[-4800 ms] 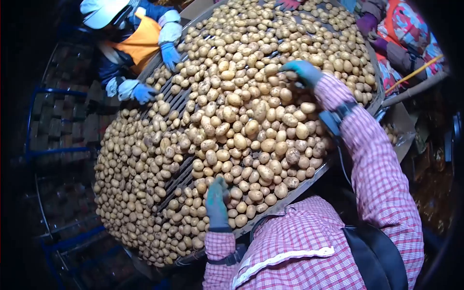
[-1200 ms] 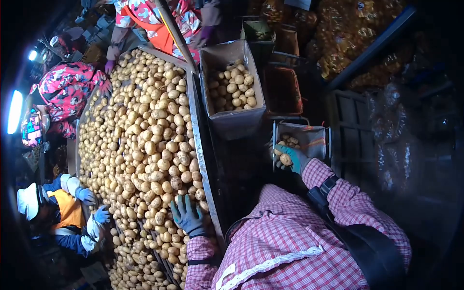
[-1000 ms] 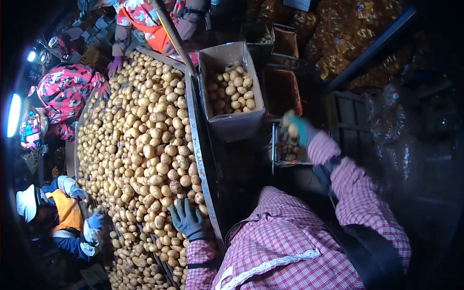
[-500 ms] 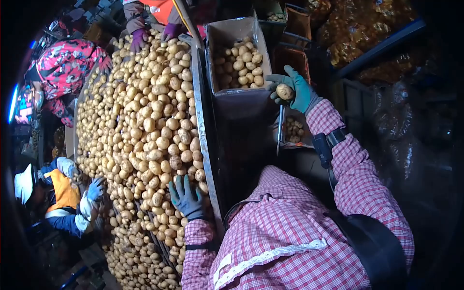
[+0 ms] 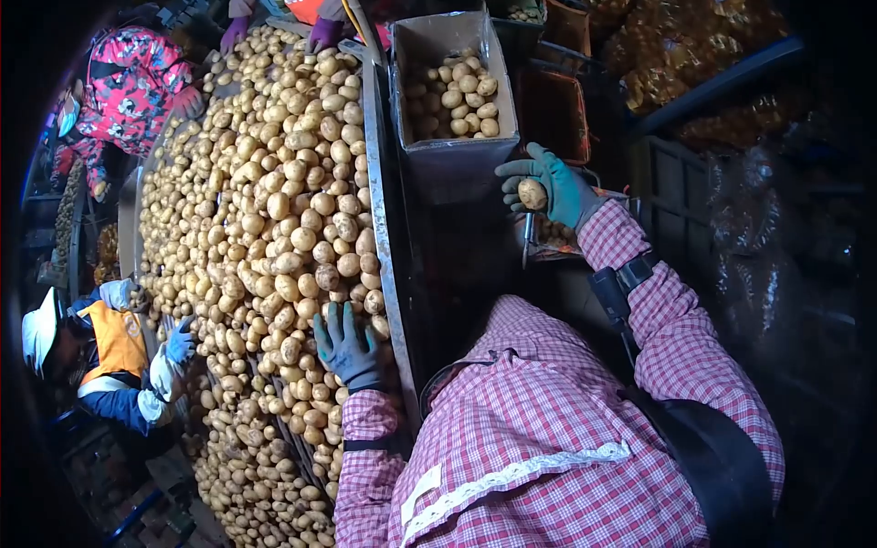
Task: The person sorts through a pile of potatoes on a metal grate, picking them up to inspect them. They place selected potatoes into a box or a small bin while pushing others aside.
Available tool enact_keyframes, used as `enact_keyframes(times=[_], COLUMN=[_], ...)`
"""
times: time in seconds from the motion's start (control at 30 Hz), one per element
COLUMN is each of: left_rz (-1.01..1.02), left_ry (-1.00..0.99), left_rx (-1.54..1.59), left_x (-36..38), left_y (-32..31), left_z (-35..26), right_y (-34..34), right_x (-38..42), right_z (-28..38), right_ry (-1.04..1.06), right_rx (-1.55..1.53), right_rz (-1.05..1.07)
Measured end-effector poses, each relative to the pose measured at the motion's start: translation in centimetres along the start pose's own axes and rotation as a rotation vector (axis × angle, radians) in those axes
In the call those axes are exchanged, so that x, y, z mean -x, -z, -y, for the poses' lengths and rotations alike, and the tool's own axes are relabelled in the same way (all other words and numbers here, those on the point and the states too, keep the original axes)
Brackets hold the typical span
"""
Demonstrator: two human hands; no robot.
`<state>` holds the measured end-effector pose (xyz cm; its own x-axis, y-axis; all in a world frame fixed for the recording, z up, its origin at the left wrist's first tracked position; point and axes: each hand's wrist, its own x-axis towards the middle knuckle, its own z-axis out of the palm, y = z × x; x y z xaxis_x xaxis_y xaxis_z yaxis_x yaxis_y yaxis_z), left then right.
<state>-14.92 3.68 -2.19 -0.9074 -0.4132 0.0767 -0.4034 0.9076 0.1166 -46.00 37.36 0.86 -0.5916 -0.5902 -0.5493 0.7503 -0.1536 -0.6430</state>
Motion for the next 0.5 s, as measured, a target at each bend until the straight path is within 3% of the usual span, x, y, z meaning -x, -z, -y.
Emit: enact_keyframes(times=[0.3,0.37,0.43,0.5], left_rz=[-0.029,-0.038,-0.038,-0.069], left_ry=[-0.023,-0.024,-0.021,-0.039], left_rx=[0.039,0.034,0.031,0.052], left_x=[0.1,0.1,0.1,0.0], left_y=[-0.3,-0.5,-0.5,-1.0], left_z=[0.5,0.7,0.5,0.7], right_y=[6.7,12.2,13.0,11.4], right_x=[3.6,3.0,3.6,3.3], right_z=[0.4,0.2,0.1,0.3], right_ry=[0.011,0.024,0.123,0.243], right_rx=[0.029,0.466,0.901,0.886], right_rz=[-0.264,-0.368,-0.447,-0.366])
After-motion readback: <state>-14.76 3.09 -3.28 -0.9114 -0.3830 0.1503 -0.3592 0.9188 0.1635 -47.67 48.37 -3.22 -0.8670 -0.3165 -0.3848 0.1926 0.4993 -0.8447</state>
